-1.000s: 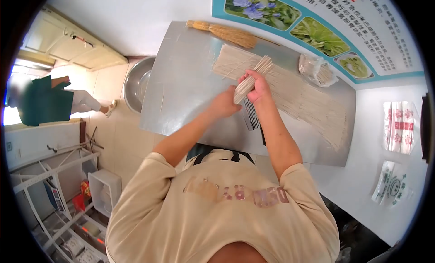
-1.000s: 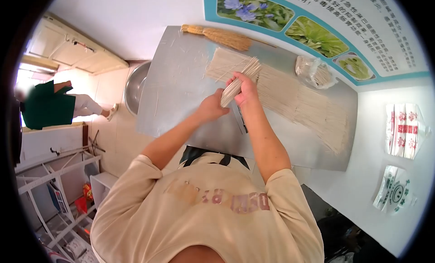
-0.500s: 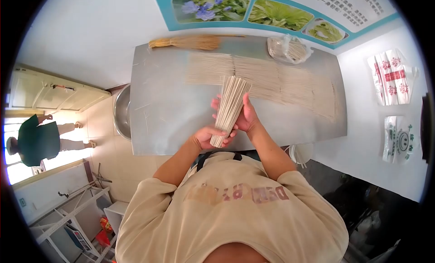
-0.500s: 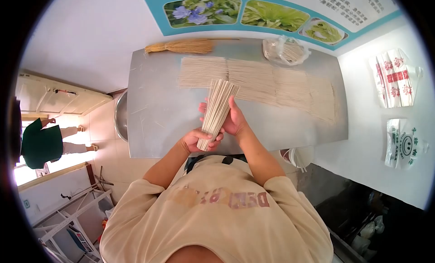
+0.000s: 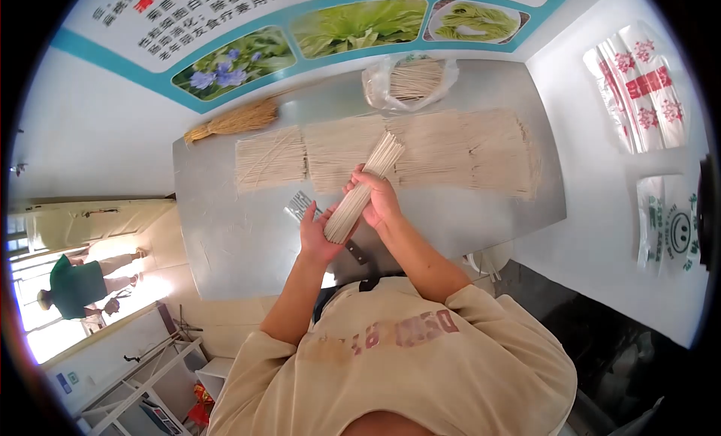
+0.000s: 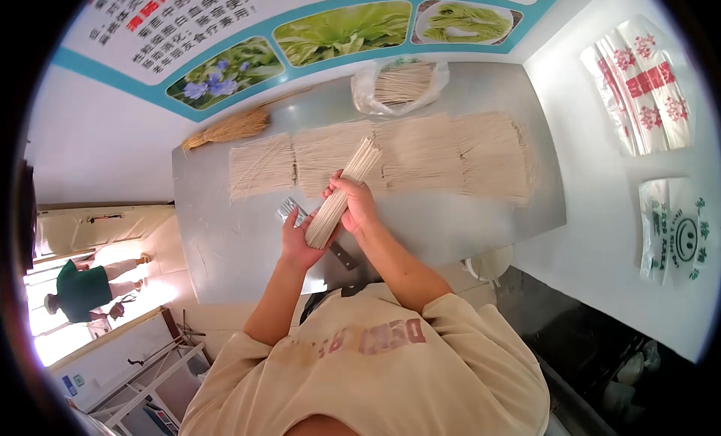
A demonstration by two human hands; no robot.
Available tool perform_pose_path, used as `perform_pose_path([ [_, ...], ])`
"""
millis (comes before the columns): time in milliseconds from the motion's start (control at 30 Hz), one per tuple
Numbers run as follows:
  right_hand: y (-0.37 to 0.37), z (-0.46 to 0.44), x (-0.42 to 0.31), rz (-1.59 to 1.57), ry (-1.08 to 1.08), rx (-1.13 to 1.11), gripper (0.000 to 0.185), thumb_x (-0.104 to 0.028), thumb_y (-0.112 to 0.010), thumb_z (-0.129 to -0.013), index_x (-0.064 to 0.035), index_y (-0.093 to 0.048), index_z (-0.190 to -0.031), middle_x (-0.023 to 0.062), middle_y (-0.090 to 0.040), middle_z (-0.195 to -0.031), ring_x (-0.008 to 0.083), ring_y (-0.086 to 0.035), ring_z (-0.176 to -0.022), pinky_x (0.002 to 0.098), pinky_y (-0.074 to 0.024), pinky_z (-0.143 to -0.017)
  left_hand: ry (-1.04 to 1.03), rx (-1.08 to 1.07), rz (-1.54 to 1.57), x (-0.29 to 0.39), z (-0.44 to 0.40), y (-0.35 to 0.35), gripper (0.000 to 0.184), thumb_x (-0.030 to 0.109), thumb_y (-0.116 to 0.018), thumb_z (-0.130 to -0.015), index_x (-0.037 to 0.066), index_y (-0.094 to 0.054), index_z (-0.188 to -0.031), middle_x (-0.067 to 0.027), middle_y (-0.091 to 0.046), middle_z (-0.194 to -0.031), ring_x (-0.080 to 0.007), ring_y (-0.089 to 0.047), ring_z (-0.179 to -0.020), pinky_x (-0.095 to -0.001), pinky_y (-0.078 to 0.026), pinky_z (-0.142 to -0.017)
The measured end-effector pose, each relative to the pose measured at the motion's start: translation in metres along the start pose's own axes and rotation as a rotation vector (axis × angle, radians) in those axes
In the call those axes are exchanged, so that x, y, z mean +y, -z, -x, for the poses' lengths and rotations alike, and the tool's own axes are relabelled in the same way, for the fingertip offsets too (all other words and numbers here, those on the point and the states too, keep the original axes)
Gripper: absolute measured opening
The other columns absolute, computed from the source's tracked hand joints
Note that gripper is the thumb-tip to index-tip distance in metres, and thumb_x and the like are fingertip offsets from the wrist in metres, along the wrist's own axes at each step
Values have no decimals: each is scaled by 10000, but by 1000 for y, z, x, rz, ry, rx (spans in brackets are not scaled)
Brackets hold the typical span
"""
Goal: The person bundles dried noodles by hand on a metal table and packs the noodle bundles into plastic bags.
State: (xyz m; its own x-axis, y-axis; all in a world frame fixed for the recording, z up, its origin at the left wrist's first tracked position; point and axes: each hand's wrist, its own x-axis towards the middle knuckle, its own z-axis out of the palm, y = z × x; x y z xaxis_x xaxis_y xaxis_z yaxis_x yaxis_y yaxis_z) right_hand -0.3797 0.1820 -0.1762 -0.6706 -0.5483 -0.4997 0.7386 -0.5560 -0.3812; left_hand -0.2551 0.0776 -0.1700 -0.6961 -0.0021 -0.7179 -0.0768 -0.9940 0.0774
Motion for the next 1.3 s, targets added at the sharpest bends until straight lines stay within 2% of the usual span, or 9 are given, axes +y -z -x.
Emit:
perform_pose_path([
  [400, 3, -190, -185, -441, -53, -72, 117, -96, -604, -927, -15, -546, -867, 78, -563, -751, 264, -567, -724, 415, -535, -787, -561, 256, -640, 37, -120, -81, 365, 213, -500, -994, 30, -469, -1309, -159, -522, -1363, -287, -563, -1233, -431, -506, -976],
  [667, 87, -319, -232, -334, -54, 151, 135, -121, -589, -948, -36, -520, -870, 93, -551, -812, 271, -552, -816, 454, -520, -846, -755, 289, -1371, 37, -259, -188, 962, 35, -822, -696, 38, -297, -1502, -168, -370, -1498, -285, -399, -1361, -421, -406, -1091],
  [767, 90, -311, -251, -293, -58, 135, 130, -132, -586, -951, -33, -512, -913, 93, -554, -836, 261, -541, -806, 459, -507, -889, -892, 343, -1530, 26, -290, -201, 899, 125, -823, -691, 42, -368, -1462, -236, -490, -1381, -377, -518, -1259, -434, -458, -1036],
  [900, 101, -324, -262, -322, 1, 321, 127, -129, -584, -946, -29, -515, -909, 88, -545, -842, 258, -541, -809, 459, -494, -923, -588, 276, -1406, 33, -297, -206, 747, 54, -756, -762, 0, -433, -1434, -181, -599, -1263, -301, -595, -1143, -364, -489, -966],
  [967, 119, -348, -254, -285, 32, 288, 106, -123, -583, -942, -31, -531, -932, 89, -566, -878, 252, -550, -838, 448, -494, -929, -939, 338, -1483, 39, -335, -164, 518, 129, -674, -823, -17, -545, -1304, -134, -687, -941, -323, -679, -816, -419, -544, -767],
  [1067, 102, -348, -238, -133, 135, 296, 103, -120, -584, -937, -36, -565, -993, 96, -602, -991, 243, -572, -918, 428, -486, -955, -596, 260, -965, 51, -293, -198, 375, 114, -584, -883, 1, -585, -1241, -86, -671, -922, -218, -652, -795, -362, -519, -702],
  [1133, 85, -345, -218, -17, 210, 338, 127, -123, -586, -936, -38, -582, -1031, 102, -616, -1068, 240, -585, -969, 419, -478, -976, -555, 259, -815, 53, -270, -226, 240, 108, -568, -906, 44, -596, -1136, -59, -650, -906, -182, -628, -807, -349, -502, -734],
  [1233, 79, -338, -198, 239, 315, 401, 156, -130, -606, -912, -65, -564, -1047, 84, -593, -1023, 244, -585, -860, 385, -491, -762, -490, 215, -621, 58, -264, -240, 101, 110, -550, -933, 91, -596, -1021, -30, -622, -888, -157, -604, -820, -352, -487, -783],
  [1300, 80, -321, -195, -95, 193, 240, 226, -133, -627, -899, -54, -570, -1103, 65, -592, -1029, 235, -582, -879, 366, -477, -752, -462, 176, -574, 60, -264, -240, 87, 117, -547, -938, 96, -586, -1012, -27, -616, -887, -167, -606, -819, -367, -488, -801],
])
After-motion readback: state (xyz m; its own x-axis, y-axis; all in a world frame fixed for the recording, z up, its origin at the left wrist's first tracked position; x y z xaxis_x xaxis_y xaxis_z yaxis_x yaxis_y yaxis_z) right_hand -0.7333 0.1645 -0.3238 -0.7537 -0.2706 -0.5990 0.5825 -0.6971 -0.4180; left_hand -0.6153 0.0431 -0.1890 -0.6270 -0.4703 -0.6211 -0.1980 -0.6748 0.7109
